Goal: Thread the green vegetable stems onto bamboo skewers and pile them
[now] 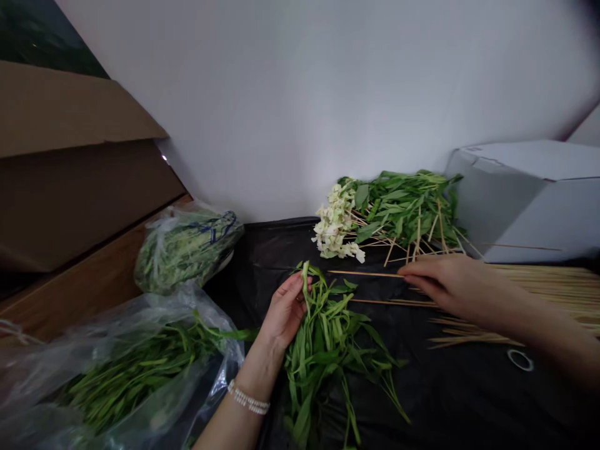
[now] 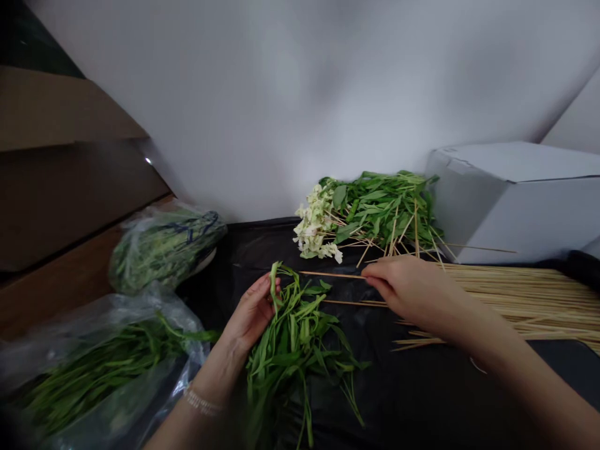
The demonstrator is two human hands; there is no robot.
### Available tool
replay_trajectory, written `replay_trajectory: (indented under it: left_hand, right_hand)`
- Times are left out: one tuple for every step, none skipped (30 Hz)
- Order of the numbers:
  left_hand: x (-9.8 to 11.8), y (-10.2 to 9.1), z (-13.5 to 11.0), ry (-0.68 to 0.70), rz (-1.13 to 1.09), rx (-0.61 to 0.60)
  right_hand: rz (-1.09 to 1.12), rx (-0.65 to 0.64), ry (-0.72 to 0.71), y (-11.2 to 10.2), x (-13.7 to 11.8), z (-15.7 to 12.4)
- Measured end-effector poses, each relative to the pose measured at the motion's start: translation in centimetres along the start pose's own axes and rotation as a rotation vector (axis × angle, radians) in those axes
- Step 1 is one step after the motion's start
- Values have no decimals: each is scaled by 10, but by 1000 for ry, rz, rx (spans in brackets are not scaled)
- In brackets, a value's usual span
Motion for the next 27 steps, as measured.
replay_trajectory:
  left_hand:
    - [0, -1, 1, 3, -12, 9]
    - [0, -2, 1, 7, -23, 14]
    - [1, -3, 2, 10, -33, 15]
    - [1, -3, 2, 12, -42, 15]
    - [1, -3, 2, 13, -50, 14]
    - [1, -3, 2, 15, -56, 13]
    - [2, -2, 2, 16, -61, 11]
    - [2, -2, 2, 18, -66, 8]
    - [2, -2, 2, 19, -70, 5]
    - [3, -1, 2, 21, -73, 3]
    - [3, -1, 2, 22, -74, 2]
    - [3, -2, 2, 22, -73, 4]
    - [3, -2, 2, 22, -72, 7]
    - [3, -2, 2, 23, -70, 11]
    - [3, -3, 3, 25, -71, 16]
    - [3, -3, 3, 26, -73, 19]
    - [3, -3, 3, 26, -76, 18]
    - [2, -3, 3, 25, -79, 16]
    - [2, -3, 3, 25, -81, 12]
    - [1, -3, 3, 24, -83, 8]
    - [1, -3, 3, 24, -84, 4]
    - [1, -3, 3, 24, -85, 2]
    - [1, -4, 3, 23, -86, 3]
    - [0, -4, 3, 22, -87, 5]
    - [0, -5, 3, 19, -87, 9]
    - [0, -5, 3, 18, -88, 11]
    - [0, -5, 3, 16, -88, 13]
  right_hand:
    - [43, 4, -6, -1, -1, 0]
    - [84, 0, -11, -1, -4, 0]
    - [115, -10, -16, 2, -7, 1]
    - [146, -4, -28, 3, -11, 1]
    - [172, 5, -40, 5, -15, 2]
    - [190, 18, -51, 7, -18, 3]
    - [200, 30, -58, 9, -20, 3]
    - [205, 40, -62, 10, -22, 3]
    - [207, 44, -65, 12, -23, 3]
    - [210, 47, -69, 13, -23, 3]
    - [212, 49, -71, 13, -23, 3]
    - [215, 51, -72, 13, -23, 3]
    - [218, 52, -73, 13, -23, 2]
    - [218, 53, -72, 13, -23, 2]
    - [216, 54, -72, 13, -23, 2]
    - [213, 52, -71, 13, -23, 2]
    - [209, 51, -70, 14, -23, 2]
    - [205, 51, -69, 14, -24, 2]
    - [203, 50, -68, 15, -24, 2]
    - [201, 48, -66, 16, -24, 2]
    - [202, 46, -66, 16, -24, 2]
    - [202, 46, -68, 16, -24, 2]
    - [201, 47, -70, 16, -24, 2]
    - [200, 49, -73, 16, -25, 2]
    - [198, 50, -76, 16, -25, 2]
    - [197, 50, -78, 16, -25, 2]
    - [195, 49, -78, 16, -25, 2]
Point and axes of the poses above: each hand's wrist, its own z-axis towards the middle knuckle, its own y-axis out of the palm, x = y × z, the point moved 7 cm from there along z, towards the middle knuckle, and after that the axes turned 9 degrees about y, right-handed, at the moved point
